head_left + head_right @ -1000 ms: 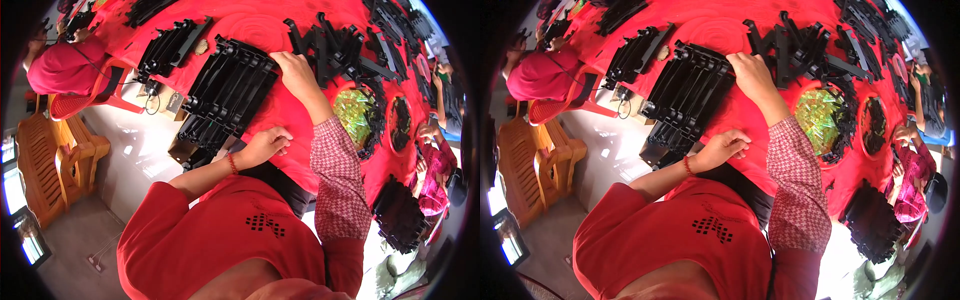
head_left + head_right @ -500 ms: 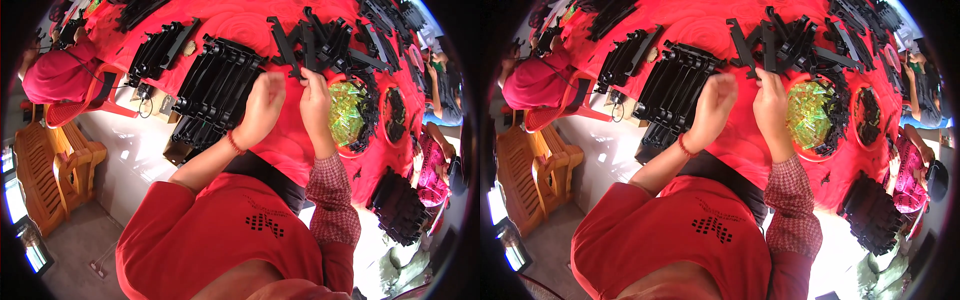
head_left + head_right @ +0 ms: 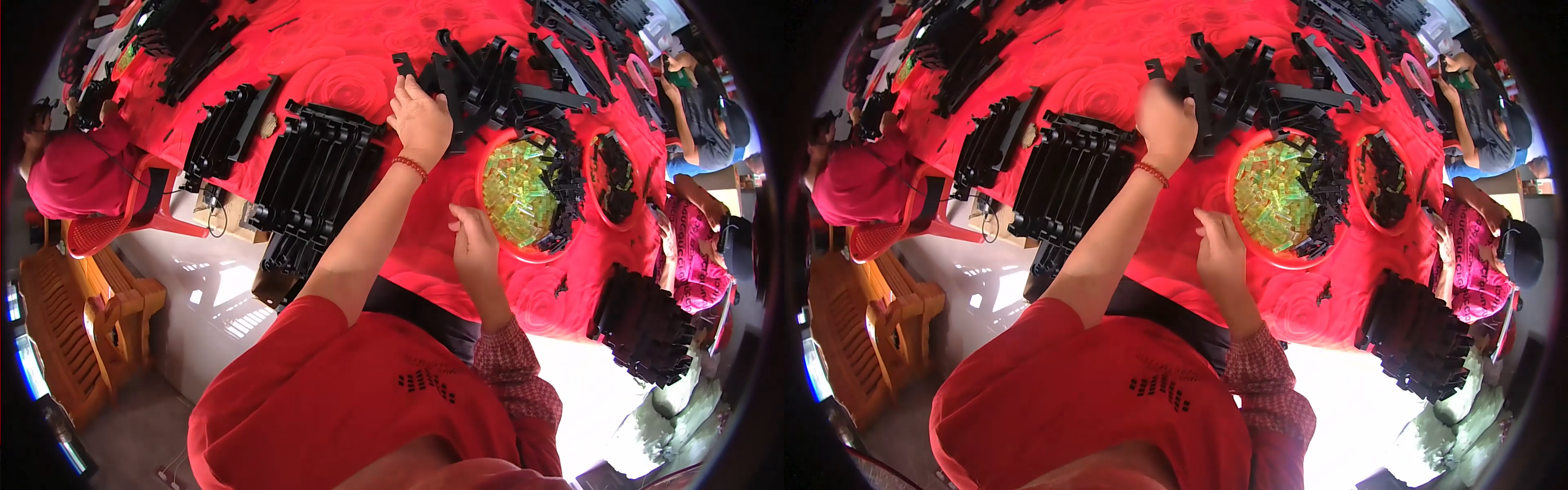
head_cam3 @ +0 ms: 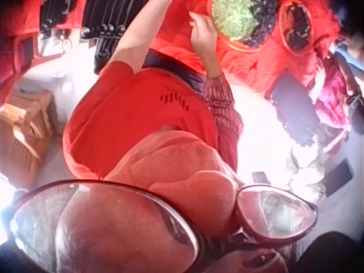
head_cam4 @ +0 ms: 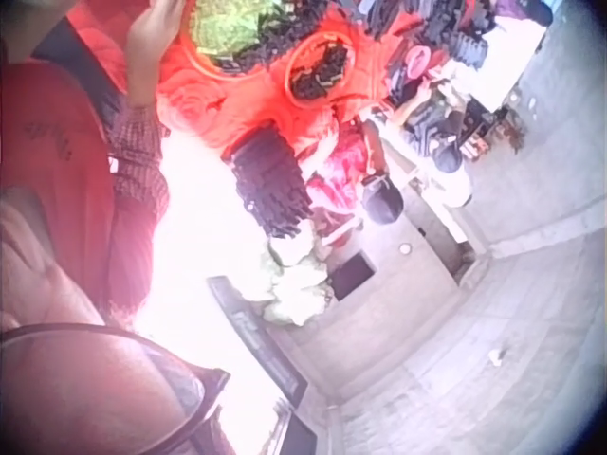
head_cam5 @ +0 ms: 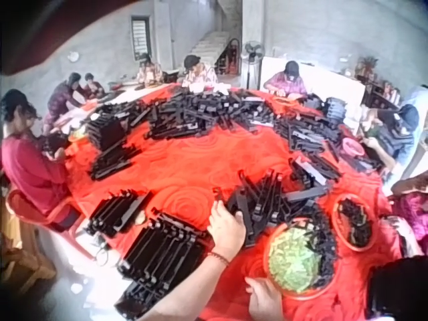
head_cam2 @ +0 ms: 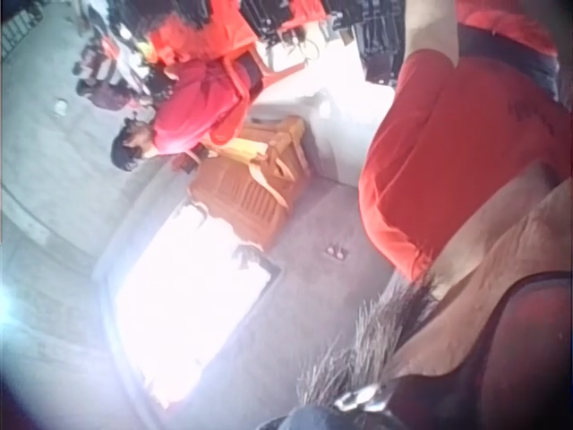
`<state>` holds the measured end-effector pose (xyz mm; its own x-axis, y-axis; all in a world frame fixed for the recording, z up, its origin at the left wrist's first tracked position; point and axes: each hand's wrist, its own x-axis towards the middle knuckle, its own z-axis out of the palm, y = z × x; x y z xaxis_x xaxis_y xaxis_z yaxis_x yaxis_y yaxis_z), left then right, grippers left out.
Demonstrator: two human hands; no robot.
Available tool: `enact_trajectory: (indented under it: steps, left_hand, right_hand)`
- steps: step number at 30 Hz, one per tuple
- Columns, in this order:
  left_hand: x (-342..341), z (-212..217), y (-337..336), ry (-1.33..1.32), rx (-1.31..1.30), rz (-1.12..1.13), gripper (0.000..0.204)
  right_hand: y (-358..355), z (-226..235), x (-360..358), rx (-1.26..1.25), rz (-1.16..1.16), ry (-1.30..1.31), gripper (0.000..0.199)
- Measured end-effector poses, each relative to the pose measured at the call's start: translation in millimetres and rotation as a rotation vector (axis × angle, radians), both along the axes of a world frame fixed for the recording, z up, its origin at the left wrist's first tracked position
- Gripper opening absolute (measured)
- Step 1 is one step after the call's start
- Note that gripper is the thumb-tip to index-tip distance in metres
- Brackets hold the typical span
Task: The person assembles a printer cartridge frame by hand, fitting small plastic components, metal pins, and springs into the frame.
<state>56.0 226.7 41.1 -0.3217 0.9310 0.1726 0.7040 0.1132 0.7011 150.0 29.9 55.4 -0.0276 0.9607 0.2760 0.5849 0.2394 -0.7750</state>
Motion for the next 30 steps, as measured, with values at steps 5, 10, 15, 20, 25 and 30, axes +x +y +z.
enact_trajectory:
  steps: [5,10,15,20,25,30]
  left_hand:
    - [9,2,10,-0.091,-0.008,0.005,0.059]
    - [16,4,17,-0.061,-0.002,-0.011,0.054]
    - [22,7,36,-0.081,-0.003,-0.035,0.053]
    - [16,8,44,-0.097,-0.035,-0.081,0.053]
    - [5,6,49,-0.178,-0.055,-0.035,0.057]
    - [-4,7,62,-0.219,-0.171,-0.002,0.072]
  right_hand:
    - [-10,-15,6,-0.032,-0.009,0.028,0.041]
    - [-14,-19,2,-0.043,-0.004,0.069,0.039]
    - [-16,-20,-1,-0.011,0.014,0.073,0.038]
    - [-20,-15,4,-0.014,0.032,0.012,0.037]
    - [-30,-12,13,-0.046,0.008,0.005,0.036]
    - [-40,-14,17,-0.078,0.019,0.021,0.034]
